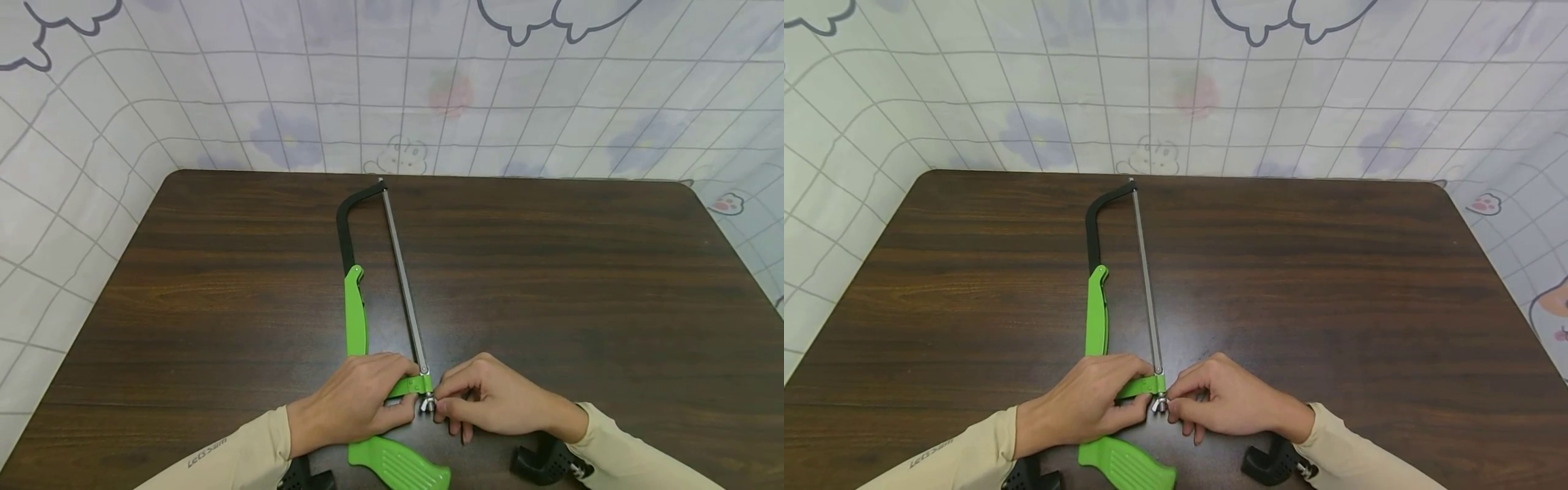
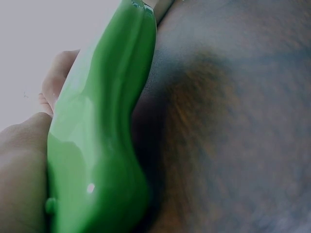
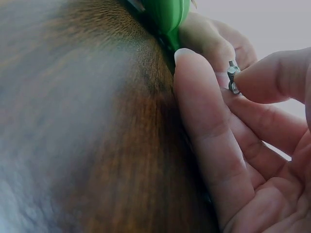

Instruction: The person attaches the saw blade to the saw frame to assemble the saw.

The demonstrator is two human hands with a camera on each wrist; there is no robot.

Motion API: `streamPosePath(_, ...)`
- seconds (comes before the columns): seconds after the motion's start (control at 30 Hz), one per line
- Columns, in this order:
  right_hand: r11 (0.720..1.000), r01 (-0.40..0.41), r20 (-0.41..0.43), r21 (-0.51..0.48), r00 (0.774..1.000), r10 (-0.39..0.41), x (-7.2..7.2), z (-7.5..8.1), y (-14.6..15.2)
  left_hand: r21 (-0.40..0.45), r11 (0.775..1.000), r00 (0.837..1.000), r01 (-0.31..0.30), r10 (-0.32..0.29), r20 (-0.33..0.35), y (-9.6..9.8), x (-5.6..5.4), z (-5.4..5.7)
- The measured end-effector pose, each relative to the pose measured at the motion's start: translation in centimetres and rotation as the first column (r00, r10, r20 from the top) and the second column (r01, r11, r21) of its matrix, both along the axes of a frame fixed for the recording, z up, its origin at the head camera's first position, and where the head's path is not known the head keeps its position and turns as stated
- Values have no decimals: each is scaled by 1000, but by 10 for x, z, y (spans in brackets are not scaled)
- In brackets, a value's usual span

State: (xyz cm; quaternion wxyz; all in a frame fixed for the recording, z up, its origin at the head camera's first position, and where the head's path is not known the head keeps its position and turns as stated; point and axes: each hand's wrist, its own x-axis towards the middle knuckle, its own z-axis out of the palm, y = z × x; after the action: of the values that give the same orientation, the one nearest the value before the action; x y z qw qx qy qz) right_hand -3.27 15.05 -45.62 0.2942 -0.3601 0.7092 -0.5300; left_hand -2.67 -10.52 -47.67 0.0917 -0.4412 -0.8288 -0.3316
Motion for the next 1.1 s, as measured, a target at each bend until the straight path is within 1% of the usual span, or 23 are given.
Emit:
streamPosePath(0.07, 1000, -13, -33, -17, 999, 12, 0, 0, 0, 2, 1000, 1000, 1, -1, -1, 0, 0, 0)
streamPosePath(0.23, 999, -26, -87, -40, 996, 22, 0, -1, -1, 6, 1000, 1000, 2, -2, -8, 1, 0, -1)
streamPosePath(0.6, 999, -24, -135, -35, 991, 19, 1, -2, -1, -5, 1000, 1000, -4, 4, 15, 0, 0, 1)
streamPosePath(0.87, 999, -33, -143, -35, 989, 27, 2, -3, 0, -5, 1000, 1000, -1, 1, 4, 0, 0, 0)
streamPosePath(1.1, 1000, 4, -124, -14, 992, -6, 5, -2, -2, -10, 1000, 1000, -7, 7, -11, 0, 0, -1)
